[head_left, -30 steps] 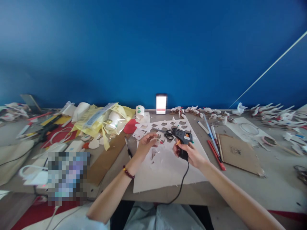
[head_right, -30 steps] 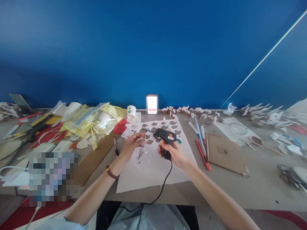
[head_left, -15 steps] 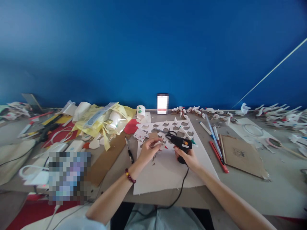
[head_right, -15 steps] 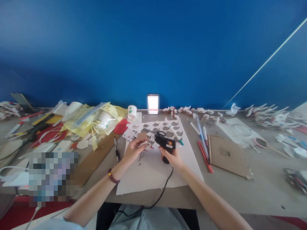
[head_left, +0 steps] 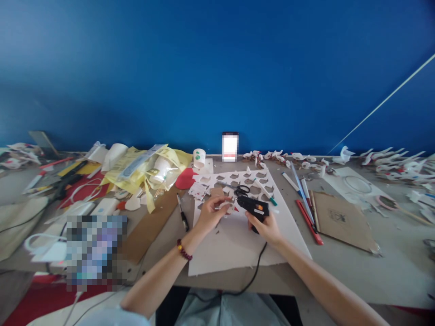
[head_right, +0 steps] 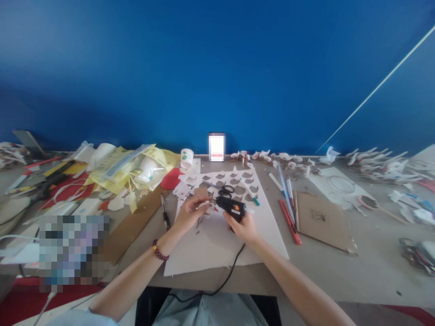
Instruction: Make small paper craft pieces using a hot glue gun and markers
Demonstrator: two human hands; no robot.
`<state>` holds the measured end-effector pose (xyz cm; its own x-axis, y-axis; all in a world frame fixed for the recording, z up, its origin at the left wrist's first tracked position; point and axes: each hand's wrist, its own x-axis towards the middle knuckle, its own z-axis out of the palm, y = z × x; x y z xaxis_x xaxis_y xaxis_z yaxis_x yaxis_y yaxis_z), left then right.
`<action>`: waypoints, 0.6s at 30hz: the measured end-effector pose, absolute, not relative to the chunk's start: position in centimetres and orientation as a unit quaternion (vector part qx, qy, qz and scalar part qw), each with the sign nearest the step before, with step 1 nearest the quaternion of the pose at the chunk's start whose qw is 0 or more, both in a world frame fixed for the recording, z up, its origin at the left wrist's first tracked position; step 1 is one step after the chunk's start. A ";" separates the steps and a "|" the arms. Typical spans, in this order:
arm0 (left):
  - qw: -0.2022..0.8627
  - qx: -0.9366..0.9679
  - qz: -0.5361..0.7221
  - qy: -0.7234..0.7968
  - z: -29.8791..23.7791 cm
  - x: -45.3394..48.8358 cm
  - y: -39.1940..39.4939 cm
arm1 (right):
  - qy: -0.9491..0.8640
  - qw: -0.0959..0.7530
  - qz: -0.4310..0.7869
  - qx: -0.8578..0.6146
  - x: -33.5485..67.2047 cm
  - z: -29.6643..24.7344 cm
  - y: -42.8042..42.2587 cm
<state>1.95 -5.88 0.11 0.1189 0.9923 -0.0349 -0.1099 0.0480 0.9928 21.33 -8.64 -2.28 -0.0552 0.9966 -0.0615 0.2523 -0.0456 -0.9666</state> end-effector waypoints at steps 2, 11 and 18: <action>0.561 0.502 0.486 0.444 0.1 1.9 -5.9 | -0.570 0.398 0.450 -0.560 21.2 -2.1 -8.7; 0.548 0.525 0.475 0.447 0.2 1.9 -6.1 | -0.612 0.377 0.387 -0.578 20.9 -0.9 -9.1; 0.549 0.536 0.468 0.437 -0.1 1.7 -6.1 | -0.615 0.375 0.383 -0.578 21.0 -1.0 -9.1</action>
